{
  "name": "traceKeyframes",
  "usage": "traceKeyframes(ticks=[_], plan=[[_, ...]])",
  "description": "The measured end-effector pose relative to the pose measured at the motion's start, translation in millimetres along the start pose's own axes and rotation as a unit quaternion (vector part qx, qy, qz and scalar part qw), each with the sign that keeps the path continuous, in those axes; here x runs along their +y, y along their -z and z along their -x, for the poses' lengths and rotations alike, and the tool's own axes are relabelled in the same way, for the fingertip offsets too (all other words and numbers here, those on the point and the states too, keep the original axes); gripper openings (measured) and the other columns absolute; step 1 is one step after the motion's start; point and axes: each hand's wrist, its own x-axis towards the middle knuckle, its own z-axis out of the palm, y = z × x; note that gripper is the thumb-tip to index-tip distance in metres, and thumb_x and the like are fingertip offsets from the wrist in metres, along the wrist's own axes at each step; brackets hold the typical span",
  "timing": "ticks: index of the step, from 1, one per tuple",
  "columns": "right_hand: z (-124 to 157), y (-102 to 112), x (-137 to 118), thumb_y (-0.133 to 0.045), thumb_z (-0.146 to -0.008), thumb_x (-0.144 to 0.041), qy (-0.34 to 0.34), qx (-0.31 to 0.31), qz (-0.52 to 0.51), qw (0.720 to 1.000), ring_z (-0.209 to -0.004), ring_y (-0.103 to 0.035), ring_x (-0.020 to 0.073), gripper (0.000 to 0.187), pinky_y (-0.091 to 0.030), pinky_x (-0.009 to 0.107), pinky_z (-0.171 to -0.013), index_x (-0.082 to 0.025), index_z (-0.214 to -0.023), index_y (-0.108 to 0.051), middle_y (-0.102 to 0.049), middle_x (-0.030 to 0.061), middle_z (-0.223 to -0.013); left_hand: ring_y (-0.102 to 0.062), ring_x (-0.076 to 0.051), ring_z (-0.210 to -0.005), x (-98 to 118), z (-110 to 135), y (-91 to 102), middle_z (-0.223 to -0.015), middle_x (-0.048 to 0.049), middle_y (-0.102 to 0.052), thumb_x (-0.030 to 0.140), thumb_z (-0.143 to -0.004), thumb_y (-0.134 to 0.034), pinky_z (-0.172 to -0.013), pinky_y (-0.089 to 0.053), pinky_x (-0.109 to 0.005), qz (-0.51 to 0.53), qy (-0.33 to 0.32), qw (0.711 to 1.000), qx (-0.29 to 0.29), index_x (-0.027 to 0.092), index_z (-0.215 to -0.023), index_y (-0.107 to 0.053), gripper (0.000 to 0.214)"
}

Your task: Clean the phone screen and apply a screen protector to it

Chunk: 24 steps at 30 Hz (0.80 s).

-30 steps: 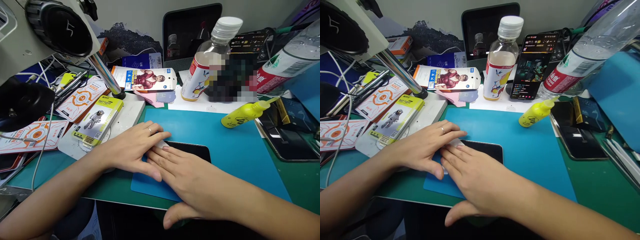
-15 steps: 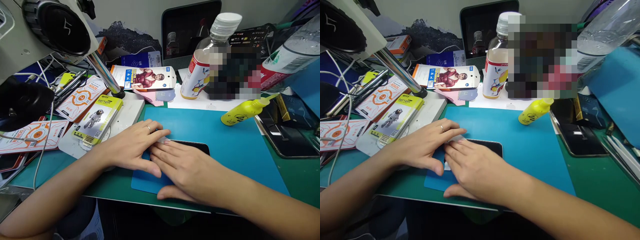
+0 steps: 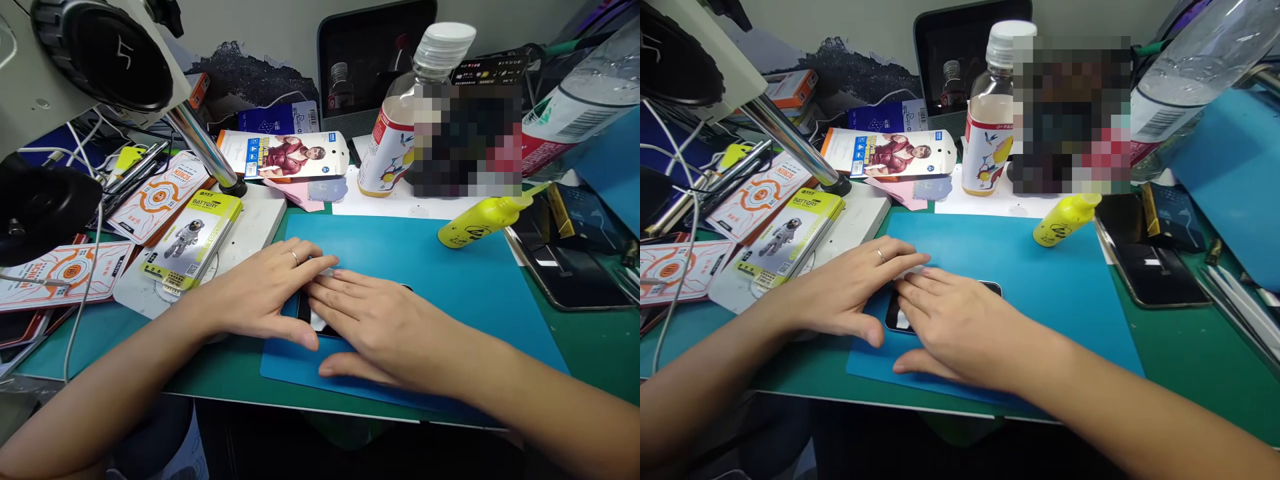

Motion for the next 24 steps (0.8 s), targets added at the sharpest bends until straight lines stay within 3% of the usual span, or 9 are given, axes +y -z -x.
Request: traceKeyframes(ticks=[5,8,12,20,24], plan=[[2,8,9,-0.057,-0.110,-0.052,0.021,0.019,-0.010,1.000,-0.119,-0.079,0.0287,0.053,-0.052,0.044,-0.124,-0.007,-0.112,-0.084,-0.085,0.0157,-0.123,-0.063,-0.040,-0.122,1,-1,0.7,-0.138,-0.0223,-0.063,0.099,-0.094,-0.030,-0.103,-0.051,-0.053,-0.005,0.008,1.000,-0.002,0.013,-0.157,-0.053,0.109],[4,6,12,-0.059,-0.109,-0.052,0.006,0.002,0.003,1.000,-0.129,-0.075,0.0310,0.056,-0.051,0.045,-0.123,-0.003,-0.128,-0.078,-0.082,0.0183,-0.132,-0.063,-0.038,-0.121,2,-1,0.7,-0.139,-0.0215,-0.064,0.098,-0.094,-0.033,-0.102,-0.051,-0.051,-0.005,0.010,1.000,-0.004,0.015,-0.158,-0.052,0.107],[4,2,12,-0.061,-0.106,-0.059,0.027,-0.030,-0.011,0.999,-0.143,-0.066,0.0320,0.068,-0.041,0.047,-0.131,-0.003,-0.144,-0.069,-0.074,0.0186,-0.147,-0.063,-0.038,-0.120,2,-1,0.3,-0.138,-0.0208,-0.064,0.097,-0.095,-0.035,-0.100,-0.051,-0.051,-0.004,0.005,1.000,-0.002,0.015,-0.158,-0.053,0.104],[2,3,4,-0.057,-0.110,-0.054,0.020,-0.013,0.004,1.000,-0.133,-0.072,0.0297,0.057,-0.038,0.046,-0.132,-0.004,-0.129,-0.077,-0.080,0.0181,-0.136,-0.063,-0.038,-0.119,3,-3,1.5,-0.136,-0.0213,-0.065,0.098,-0.095,-0.029,-0.102,-0.050,-0.053,0.000,0.004,1.000,-0.001,0.013,-0.157,-0.053,0.108],[1,2,6,-0.061,-0.106,-0.061,0.027,-0.068,-0.034,0.997,-0.156,-0.053,0.0314,0.076,-0.033,0.049,-0.135,-0.004,-0.156,-0.058,-0.061,0.0172,-0.164,-0.063,-0.039,-0.123,2,-2,0.0,-0.140,-0.0228,-0.063,0.097,-0.095,-0.031,-0.104,-0.050,-0.053,0.001,0.009,1.000,-0.001,0.011,-0.160,-0.050,0.110]])
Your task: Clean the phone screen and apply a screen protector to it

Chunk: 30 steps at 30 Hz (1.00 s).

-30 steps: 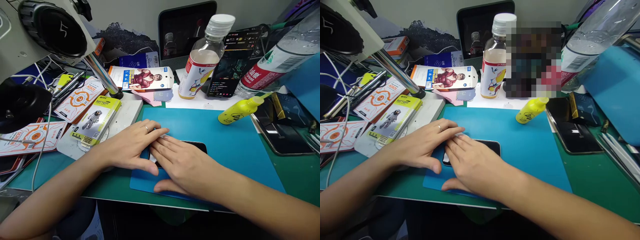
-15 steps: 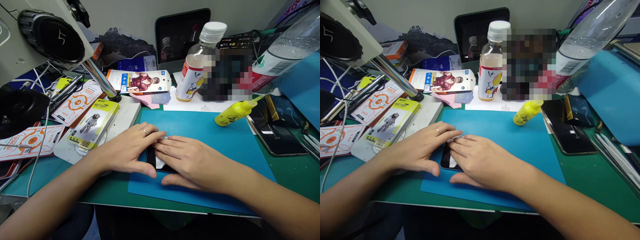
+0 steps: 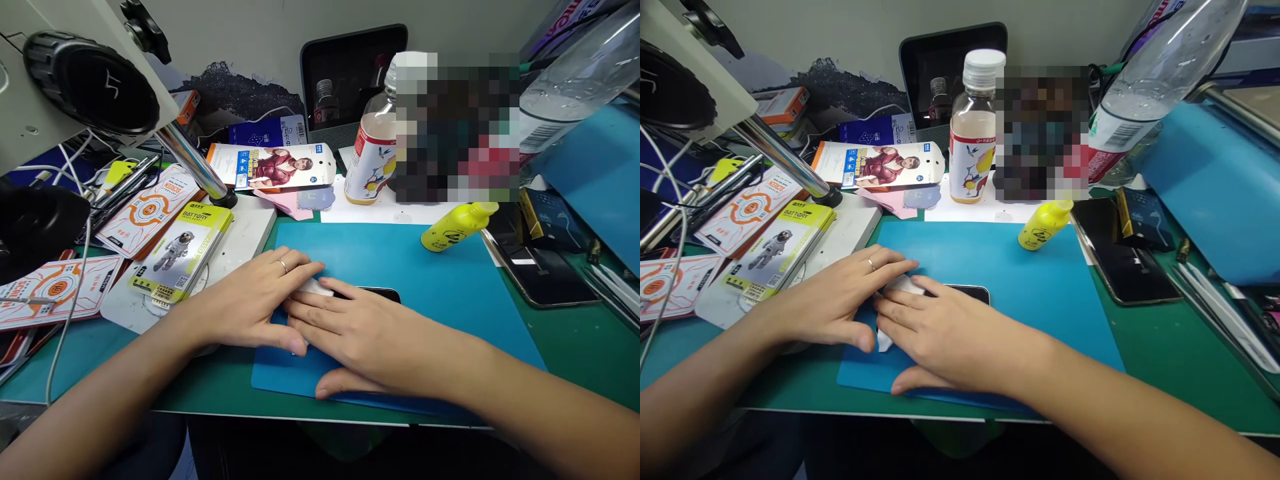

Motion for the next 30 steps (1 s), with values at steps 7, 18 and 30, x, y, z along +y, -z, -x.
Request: traceKeyframes(ticks=[7,18,30], plan=[[1,3,4,-0.057,-0.108,-0.059,0.001,0.008,-0.009,1.000,-0.148,-0.062,0.0293,0.066,-0.027,0.046,-0.137,-0.005,-0.143,-0.069,-0.072,0.0177,-0.151,-0.063,-0.039,-0.123,-2,1,-0.4,-0.138,-0.0224,-0.063,0.095,-0.097,-0.036,-0.104,-0.051,-0.053,-0.003,-0.005,1.000,0.002,0.012,-0.158,-0.052,0.104],[9,19,7,-0.056,-0.108,-0.060,-0.059,-0.012,-0.013,0.998,-0.145,-0.065,0.0310,0.067,-0.036,0.052,-0.134,-0.006,-0.146,-0.068,-0.074,0.0189,-0.148,-0.065,-0.036,-0.116,4,0,-1.9,-0.127,-0.0183,-0.067,0.084,-0.087,-0.073,-0.099,-0.055,-0.049,-0.071,-0.029,0.997,-0.008,0.016,-0.154,-0.054,0.098],[10,17,9,-0.065,-0.105,-0.057,-0.041,-0.013,-0.038,0.998,-0.145,-0.065,0.0306,0.068,-0.043,0.047,-0.129,-0.004,-0.148,-0.066,-0.071,0.0187,-0.151,-0.064,-0.032,-0.106,3,-1,-1.9,-0.119,-0.0147,-0.067,0.082,-0.088,-0.075,-0.092,-0.054,-0.046,-0.068,-0.030,0.997,-0.011,0.015,-0.156,-0.052,0.099]])
